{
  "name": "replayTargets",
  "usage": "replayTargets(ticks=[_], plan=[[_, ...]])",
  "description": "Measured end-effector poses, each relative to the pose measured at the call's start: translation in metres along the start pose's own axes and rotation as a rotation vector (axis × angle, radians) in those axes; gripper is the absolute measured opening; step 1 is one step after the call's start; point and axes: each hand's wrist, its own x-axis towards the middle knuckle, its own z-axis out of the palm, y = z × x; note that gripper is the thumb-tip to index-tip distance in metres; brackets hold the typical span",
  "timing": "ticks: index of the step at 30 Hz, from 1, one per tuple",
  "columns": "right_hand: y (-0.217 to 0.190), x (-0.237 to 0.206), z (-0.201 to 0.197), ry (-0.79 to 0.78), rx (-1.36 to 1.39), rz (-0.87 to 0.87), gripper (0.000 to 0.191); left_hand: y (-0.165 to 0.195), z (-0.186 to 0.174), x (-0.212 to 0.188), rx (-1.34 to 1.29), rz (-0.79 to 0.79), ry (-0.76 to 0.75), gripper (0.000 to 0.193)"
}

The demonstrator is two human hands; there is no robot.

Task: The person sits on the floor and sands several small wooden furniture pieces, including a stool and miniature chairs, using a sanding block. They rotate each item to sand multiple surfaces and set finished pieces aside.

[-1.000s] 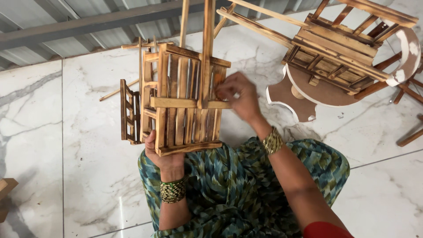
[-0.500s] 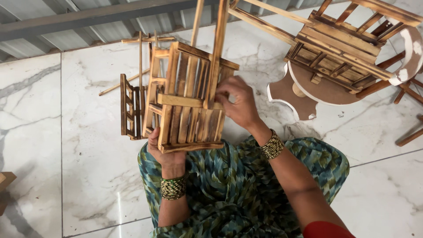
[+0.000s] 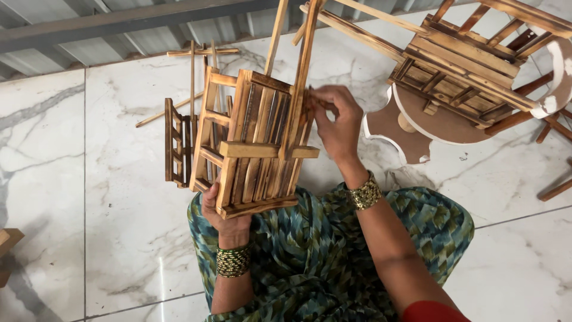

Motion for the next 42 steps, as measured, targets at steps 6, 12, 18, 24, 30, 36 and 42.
replayTargets(ticks=[6, 12, 18, 24, 30, 36, 42], plan=[[-0.014, -0.033, 0.012, -0.117, -0.110, -0.327, 0.027, -0.014, -0.013, 0.001, 0.102, 0.090, -0.194, 0.051], [0.008, 0.047, -0.017, -0.041, -0.163, -0.157, 0.029, -0.010, -0.031, -0.010, 0.085, 0.041, -0.231, 0.048], [0.017, 0.132, -0.044, 0.076, -0.429, -0.444, 0.020, 0.005, -0.032, -0.019, 0.212, 0.003, -0.278, 0.053], [-0.020, 0.018, -0.010, -0.046, -0.355, -0.322, 0.022, 0.004, -0.025, -0.018, 0.319, 0.017, -0.276, 0.054], [0.026, 0.050, -0.032, 0.176, -0.448, -0.342, 0.016, -0.004, -0.032, -0.017, 0.342, 0.007, -0.198, 0.051], [0.051, 0.154, -0.093, 0.251, -0.420, -0.177, 0.022, 0.011, -0.040, -0.019, 0.378, -0.009, -0.228, 0.054], [0.018, 0.144, -0.068, 0.300, -0.325, -0.542, 0.008, 0.016, -0.043, -0.021, 0.349, -0.013, -0.202, 0.055]])
